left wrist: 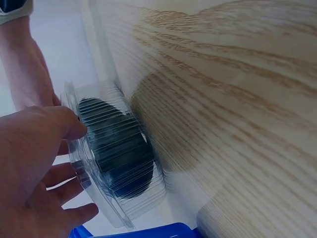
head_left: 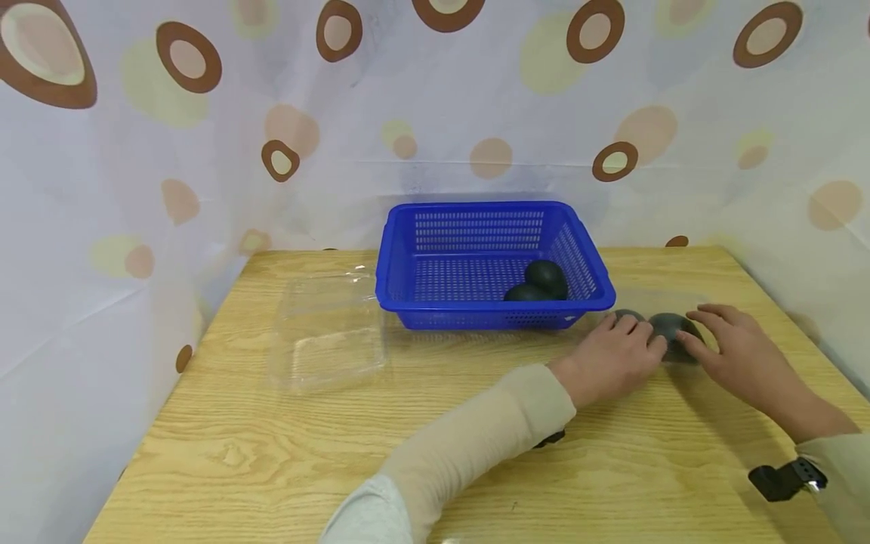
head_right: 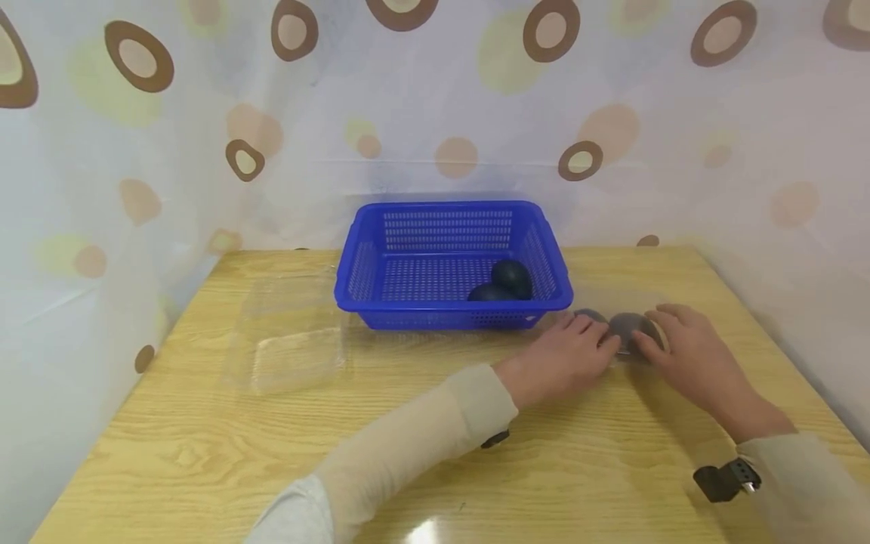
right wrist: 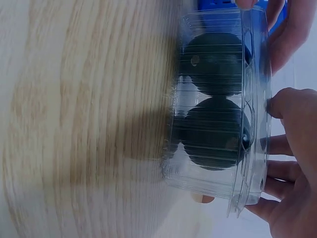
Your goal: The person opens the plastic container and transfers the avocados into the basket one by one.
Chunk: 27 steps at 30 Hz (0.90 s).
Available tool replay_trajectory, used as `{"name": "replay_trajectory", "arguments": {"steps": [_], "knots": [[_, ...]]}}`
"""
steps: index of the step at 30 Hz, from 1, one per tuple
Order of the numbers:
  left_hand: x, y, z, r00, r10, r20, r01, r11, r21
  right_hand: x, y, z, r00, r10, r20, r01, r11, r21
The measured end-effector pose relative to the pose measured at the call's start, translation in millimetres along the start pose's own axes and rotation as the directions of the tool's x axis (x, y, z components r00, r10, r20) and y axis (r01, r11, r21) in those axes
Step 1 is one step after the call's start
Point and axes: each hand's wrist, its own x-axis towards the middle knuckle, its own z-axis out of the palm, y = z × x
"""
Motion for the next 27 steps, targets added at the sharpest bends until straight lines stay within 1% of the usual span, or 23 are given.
{"name": "replay_trajectory", "arguments": {"steps": [2, 5, 8, 10, 13, 16, 23, 25, 27], "knots": [[-2.4, 0.3, 0.6, 1.0, 0.01, -0.029, -0.01, 1.0, 0.016, -2.0, -0.8, 1.1, 0.999, -0.02, -0.026, 0.019, 1.0, -0.016], [-6.5, 1.0, 1.0, 0.997, 0.026, -0.073, -0.022, 0.998, 0.051, -3.8, -3.9, 0.8, 0.999, -0.02, -0.032, 0.019, 1.0, -0.019], [-11.1, 2.8, 0.3, 0.994, 0.041, -0.097, -0.034, 0.997, 0.076, -5.6, -7.8, -0.5, 0.999, -0.024, -0.048, 0.024, 1.0, -0.017], [-14.7, 4.6, -0.6, 0.993, 0.049, -0.104, -0.039, 0.995, 0.09, -6.8, -10.1, -1.0, 0.997, -0.034, -0.069, 0.034, 0.999, -0.015], [-20.0, 7.2, -0.8, 0.989, 0.059, -0.136, -0.045, 0.994, 0.102, -8.3, -12.2, -0.4, 0.993, -0.052, -0.102, 0.051, 0.999, -0.014], [-25.8, 9.2, -0.6, 0.982, 0.068, -0.177, -0.048, 0.992, 0.117, -9.4, -14.0, 0.7, 0.99, -0.065, -0.126, 0.063, 0.998, -0.016], [-37.5, 11.0, 0.1, 0.955, 0.09, -0.284, -0.049, 0.988, 0.147, -11.9, -18.9, 2.9, 0.985, -0.071, -0.156, 0.072, 0.997, 0.004], [-40.4, 11.0, 0.0, 0.95, 0.091, -0.299, -0.047, 0.987, 0.152, -12.4, -19.5, 4.2, 0.983, -0.077, -0.165, 0.079, 0.997, 0.006], [-43.4, 11.0, -0.5, 0.947, 0.092, -0.307, -0.046, 0.987, 0.156, -12.6, -20.5, 6.4, 0.977, -0.101, -0.186, 0.103, 0.995, 0.0]]}}
